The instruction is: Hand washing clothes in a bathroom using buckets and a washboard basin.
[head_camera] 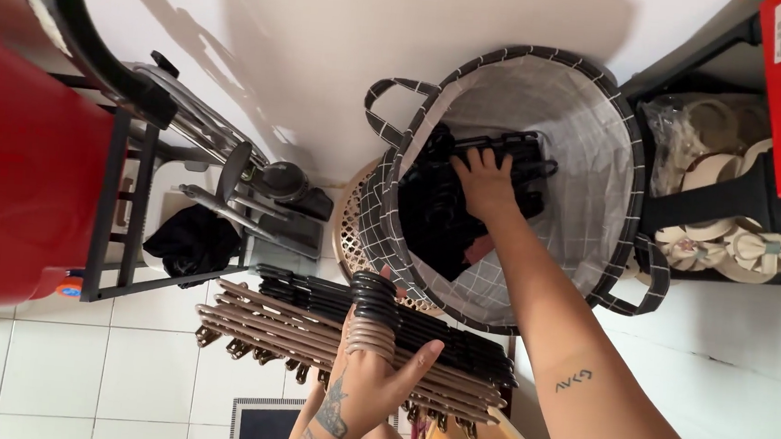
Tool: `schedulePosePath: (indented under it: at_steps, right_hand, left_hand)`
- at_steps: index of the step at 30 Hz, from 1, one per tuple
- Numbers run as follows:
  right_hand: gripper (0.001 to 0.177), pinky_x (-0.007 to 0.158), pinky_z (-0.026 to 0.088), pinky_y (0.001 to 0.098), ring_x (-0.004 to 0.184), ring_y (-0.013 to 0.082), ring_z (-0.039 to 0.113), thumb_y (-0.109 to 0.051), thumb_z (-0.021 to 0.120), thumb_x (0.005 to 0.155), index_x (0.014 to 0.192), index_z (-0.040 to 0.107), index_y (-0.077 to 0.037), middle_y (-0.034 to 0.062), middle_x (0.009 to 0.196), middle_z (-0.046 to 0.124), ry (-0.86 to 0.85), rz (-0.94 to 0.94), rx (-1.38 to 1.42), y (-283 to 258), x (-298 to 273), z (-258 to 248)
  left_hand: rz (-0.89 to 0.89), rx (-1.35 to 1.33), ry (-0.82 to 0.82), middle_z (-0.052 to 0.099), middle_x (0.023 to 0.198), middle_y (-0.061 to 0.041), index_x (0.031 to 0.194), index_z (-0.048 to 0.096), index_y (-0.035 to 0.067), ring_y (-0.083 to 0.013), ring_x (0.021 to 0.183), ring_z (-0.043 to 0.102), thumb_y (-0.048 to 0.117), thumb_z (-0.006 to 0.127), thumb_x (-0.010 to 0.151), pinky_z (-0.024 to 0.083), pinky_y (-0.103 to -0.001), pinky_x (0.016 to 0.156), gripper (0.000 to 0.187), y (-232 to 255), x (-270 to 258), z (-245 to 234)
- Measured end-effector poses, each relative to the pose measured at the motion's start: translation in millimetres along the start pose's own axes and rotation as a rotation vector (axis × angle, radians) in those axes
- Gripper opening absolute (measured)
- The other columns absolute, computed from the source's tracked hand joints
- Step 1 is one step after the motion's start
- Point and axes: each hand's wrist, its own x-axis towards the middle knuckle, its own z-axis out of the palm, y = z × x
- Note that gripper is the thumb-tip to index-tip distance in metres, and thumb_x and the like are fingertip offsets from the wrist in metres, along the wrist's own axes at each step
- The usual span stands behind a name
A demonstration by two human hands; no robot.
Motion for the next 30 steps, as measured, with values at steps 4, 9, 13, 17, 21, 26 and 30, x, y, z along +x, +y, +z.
schedulePosePath:
  at_steps: [4,9,13,17,21,26,30]
  right_hand:
    - [0.075,0.104,0.028,0.0682,0.132,0.0356,0.040,-0.012,0.072,0.069,0.141,0.053,-0.017,0.0134,0.137,0.051,-0.010,0.005,0.070,1,9,-10]
    - [0.031,0.095,0.056,0.0512,0.108,0.0389,0.070,-0.011,0.060,0.090,0.119,0.069,-0.017,0.0165,0.114,0.073,-0.174,0.215,0.498,15,3,14]
    - [0.040,0.081,0.057,0.0517,0.096,0.0437,0.070,-0.007,0.062,0.089,0.128,0.063,-0.017,0.0178,0.123,0.066,0.043,0.154,0.460,3,-7,12]
    - [0.061,0.076,0.058,0.0495,0.108,0.0415,0.061,-0.007,0.072,0.077,0.136,0.059,-0.017,0.0197,0.135,0.050,0.103,0.104,0.379,-8,-6,3]
    - [0.072,0.088,0.048,0.0555,0.121,0.0383,0.045,-0.009,0.079,0.067,0.135,0.061,-0.020,0.0165,0.133,0.049,0.151,0.045,0.211,-14,-1,7]
    - [0.052,0.099,0.040,0.0597,0.128,0.0335,0.047,-0.011,0.076,0.079,0.129,0.065,-0.017,0.0099,0.131,0.053,0.185,0.047,0.200,-17,4,27]
    - [0.041,0.105,0.038,0.0628,0.123,0.0288,0.051,-0.012,0.076,0.082,0.122,0.068,-0.015,0.0094,0.129,0.054,0.229,0.033,0.184,-17,3,42]
  left_hand:
    - [0.066,0.080,0.012,0.065,0.119,-0.024,0.120,0.061,-0.009,-0.0364,0.105,0.061,0.037,0.083,0.087,0.049,-0.045,0.092,0.060,-4,0,5]
    - [0.003,0.022,-0.046,0.067,0.106,-0.019,0.122,0.061,-0.008,-0.0348,0.101,0.062,0.038,0.083,0.088,0.049,-0.045,0.091,0.062,-8,-1,8]
    - [0.010,0.016,-0.042,0.067,0.107,-0.019,0.123,0.062,-0.008,-0.0346,0.100,0.062,0.038,0.082,0.088,0.049,-0.045,0.090,0.061,-6,-2,6]
    - [-0.247,0.068,-0.225,0.068,0.100,-0.014,0.116,0.066,0.000,-0.0304,0.095,0.064,0.048,0.081,0.086,0.053,-0.041,0.087,0.058,-13,-8,9]
    - [-0.083,0.026,-0.118,0.067,0.107,-0.018,0.121,0.063,-0.008,-0.0343,0.102,0.062,0.047,0.080,0.088,0.051,-0.045,0.090,0.067,-3,-1,1]
    - [-0.065,0.060,-0.134,0.067,0.108,-0.020,0.114,0.065,-0.008,-0.0377,0.107,0.061,0.049,0.078,0.088,0.048,-0.046,0.094,0.063,-13,-8,2]
    - [-0.039,0.097,-0.165,0.069,0.105,-0.017,0.108,0.068,-0.003,-0.0383,0.110,0.062,0.049,0.078,0.090,0.047,-0.048,0.099,0.056,-15,-8,-1]
